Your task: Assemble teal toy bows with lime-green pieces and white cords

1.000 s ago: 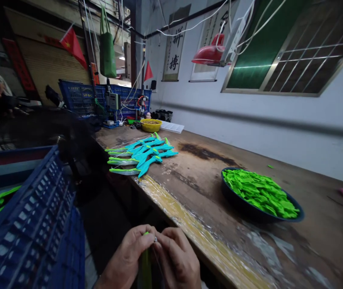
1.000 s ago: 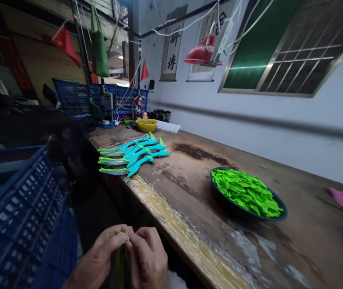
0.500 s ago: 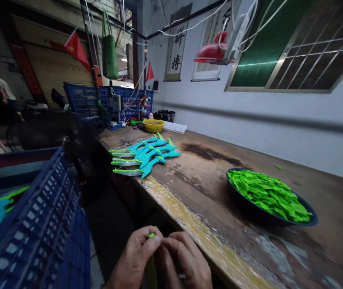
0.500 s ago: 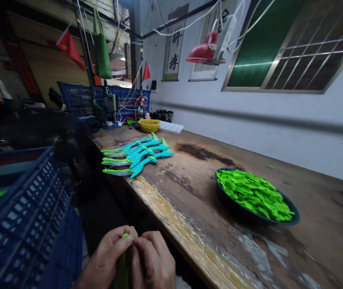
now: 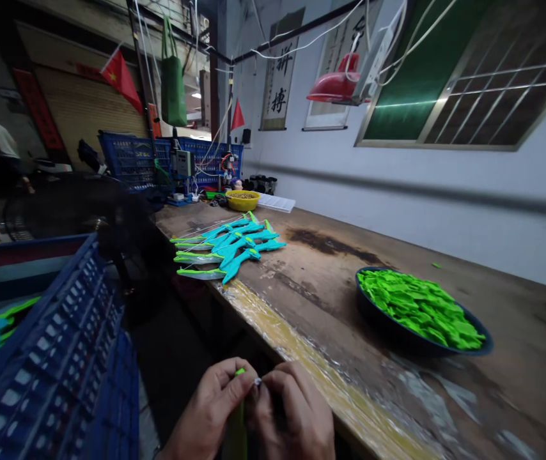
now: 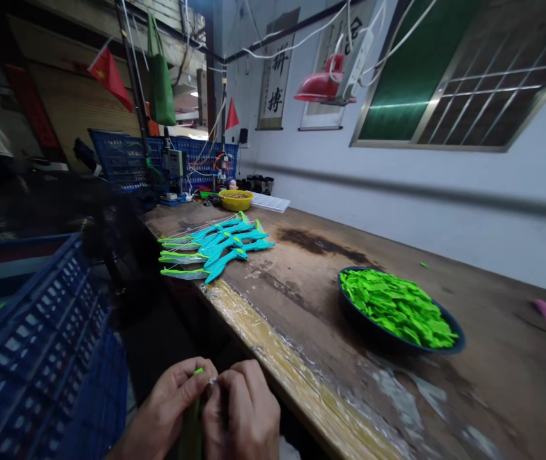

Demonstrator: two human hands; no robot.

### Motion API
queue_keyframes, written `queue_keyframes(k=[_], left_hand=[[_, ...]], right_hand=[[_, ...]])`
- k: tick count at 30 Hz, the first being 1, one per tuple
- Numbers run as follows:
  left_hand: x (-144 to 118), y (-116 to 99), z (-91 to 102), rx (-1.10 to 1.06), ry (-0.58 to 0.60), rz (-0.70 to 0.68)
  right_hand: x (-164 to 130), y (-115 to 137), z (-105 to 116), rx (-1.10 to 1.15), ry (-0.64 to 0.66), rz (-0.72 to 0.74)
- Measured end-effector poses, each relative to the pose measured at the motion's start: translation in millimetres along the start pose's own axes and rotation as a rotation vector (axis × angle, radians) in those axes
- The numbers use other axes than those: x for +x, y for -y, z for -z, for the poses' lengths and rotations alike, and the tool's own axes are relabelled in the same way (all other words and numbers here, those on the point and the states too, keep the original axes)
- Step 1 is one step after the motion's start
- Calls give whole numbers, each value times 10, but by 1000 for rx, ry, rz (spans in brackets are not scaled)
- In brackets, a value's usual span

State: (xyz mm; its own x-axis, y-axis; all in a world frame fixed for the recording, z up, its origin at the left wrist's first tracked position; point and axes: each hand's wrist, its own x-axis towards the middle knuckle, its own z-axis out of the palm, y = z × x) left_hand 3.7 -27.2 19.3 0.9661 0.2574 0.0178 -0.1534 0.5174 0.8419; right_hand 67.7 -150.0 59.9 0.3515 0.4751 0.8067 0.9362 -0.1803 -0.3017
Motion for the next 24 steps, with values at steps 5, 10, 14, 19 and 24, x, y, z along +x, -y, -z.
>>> queue_keyframes(k=[5,10,14,19,24], left_hand=[[-23,-30,-15,-27,-3,33],[-43,-58,-69,-49,-51,52],[-38,-66,-72,76,-92,19],[20,23,-98,66,-50,43],[117,205,-56,-69,-72,64]], right_hand=[[32,7,99,99,144,-34],[77,-41,81,141,191,-14],[103,-104,134,93,232,-13],[115,-258,311,-111,483,122],[83,-382,164,-375,386,373]])
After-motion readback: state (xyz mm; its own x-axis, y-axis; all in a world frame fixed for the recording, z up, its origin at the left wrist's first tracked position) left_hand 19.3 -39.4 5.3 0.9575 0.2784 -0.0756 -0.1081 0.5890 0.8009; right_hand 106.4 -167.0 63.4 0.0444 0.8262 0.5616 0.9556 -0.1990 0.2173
